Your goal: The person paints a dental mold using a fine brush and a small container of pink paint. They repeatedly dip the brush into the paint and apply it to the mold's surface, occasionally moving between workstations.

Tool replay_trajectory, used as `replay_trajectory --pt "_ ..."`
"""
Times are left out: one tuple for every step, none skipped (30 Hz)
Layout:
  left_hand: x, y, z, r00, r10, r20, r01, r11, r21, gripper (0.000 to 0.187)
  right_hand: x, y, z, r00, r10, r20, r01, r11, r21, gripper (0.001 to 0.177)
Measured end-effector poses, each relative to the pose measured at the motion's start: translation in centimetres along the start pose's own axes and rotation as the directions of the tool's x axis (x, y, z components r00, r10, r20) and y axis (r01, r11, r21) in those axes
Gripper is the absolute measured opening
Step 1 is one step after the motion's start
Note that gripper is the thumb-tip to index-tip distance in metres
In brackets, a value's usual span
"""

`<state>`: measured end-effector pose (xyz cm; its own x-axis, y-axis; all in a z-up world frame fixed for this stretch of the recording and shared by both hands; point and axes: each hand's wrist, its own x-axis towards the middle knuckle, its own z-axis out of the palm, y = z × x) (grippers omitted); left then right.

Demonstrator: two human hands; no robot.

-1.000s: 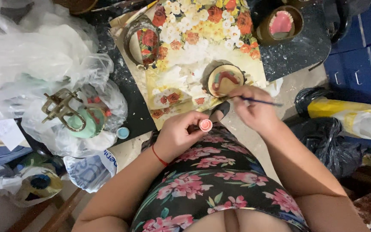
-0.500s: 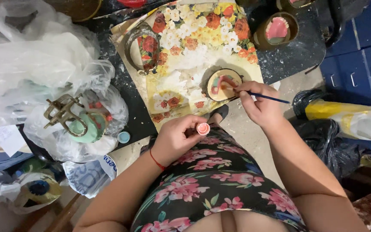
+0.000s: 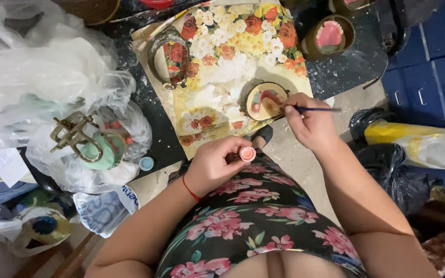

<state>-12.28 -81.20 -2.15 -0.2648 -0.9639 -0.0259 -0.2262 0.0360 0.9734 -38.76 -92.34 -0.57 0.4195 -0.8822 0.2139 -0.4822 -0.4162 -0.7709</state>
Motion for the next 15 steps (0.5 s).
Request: replay_trajectory --pt "-0.1 0.1 0.0 1.000 -0.012 -0.008 0.012 1.000 -0.001 0.036 -0.1 0.3 0.0 1.000 0.007 0.012 -0.008 1.000 0.018 0.013" --pt "0.0 0.2 -0.2 1.000 -0.012 -0.015 0.012 1.000 0.000 0.036 -0.1 0.9 0.5 1.000 0.002 0.016 -0.003 1.000 0.020 0.013" --pt "-0.1 0.3 -0.3 1.000 -0.021 -0.014 0.021 1.000 -0.002 0.036 -0.4 1.5 0.9 0.999 -0.021 0.031 0.019 0.998 0.063 0.014" --pt "-0.2 0.4 -0.4 1.000 -0.029 -0.013 0.029 1.000 -0.004 0.035 -0.6 2.0 1.3 0.998 -0.044 0.045 0.039 0.994 0.105 0.014" --pt "-0.2 0.2 -0.2 0.999 -0.030 -0.014 0.030 1.000 -0.005 0.035 1.0 -0.2 1.5 0.998 -0.044 0.047 0.039 0.994 0.106 0.014" --pt "-0.3 0.1 -0.1 1.000 -0.022 -0.020 0.022 1.000 -0.006 0.035 2.7 -2.4 1.8 0.983 -0.104 0.154 0.102 0.995 0.021 0.016" --pt "-0.3 0.0 -0.1 1.000 -0.014 -0.028 0.014 1.000 -0.005 0.035 4.4 -4.6 2.0 0.952 -0.155 0.264 0.175 0.983 -0.056 0.017" --pt "-0.4 0.2 0.0 0.999 -0.015 -0.031 0.015 1.000 -0.004 0.035 5.0 -4.3 2.2 0.951 -0.157 0.266 0.178 0.983 -0.054 0.017" --pt "-0.4 0.3 0.0 0.999 -0.014 -0.038 0.013 1.000 -0.012 0.034 5.7 -3.9 2.5 0.943 -0.101 0.318 0.142 0.984 -0.111 0.017" --pt "-0.4 0.5 0.0 0.999 -0.012 -0.045 0.011 1.000 -0.021 0.034 6.4 -3.6 2.8 0.930 -0.041 0.364 0.109 0.979 -0.169 0.017" --pt "-0.6 0.4 0.0 0.999 -0.012 -0.048 0.011 1.000 -0.019 0.034 7.3 -3.6 2.5 0.930 -0.044 0.365 0.112 0.979 -0.168 0.017" --pt "-0.6 0.4 -0.1 0.999 -0.017 -0.051 0.016 1.000 -0.022 0.034 8.2 -3.5 2.3 0.937 -0.041 0.346 0.129 0.963 -0.237 0.019" --pt "-0.6 0.4 -0.2 0.998 -0.022 -0.055 0.020 0.999 -0.025 0.034 9.2 -3.4 2.0 0.945 -0.040 0.325 0.145 0.941 -0.307 0.023" --pt "-0.7 0.3 -0.2 0.998 -0.020 -0.058 0.018 1.000 -0.023 0.034 9.6 -3.9 2.3 0.945 -0.043 0.325 0.149 0.940 -0.306 0.023" --pt "-0.8 0.3 -0.3 0.998 -0.018 -0.066 0.018 1.000 -0.010 0.035 9.9 -4.3 2.7 0.905 0.068 0.420 0.064 0.954 -0.292 0.021"
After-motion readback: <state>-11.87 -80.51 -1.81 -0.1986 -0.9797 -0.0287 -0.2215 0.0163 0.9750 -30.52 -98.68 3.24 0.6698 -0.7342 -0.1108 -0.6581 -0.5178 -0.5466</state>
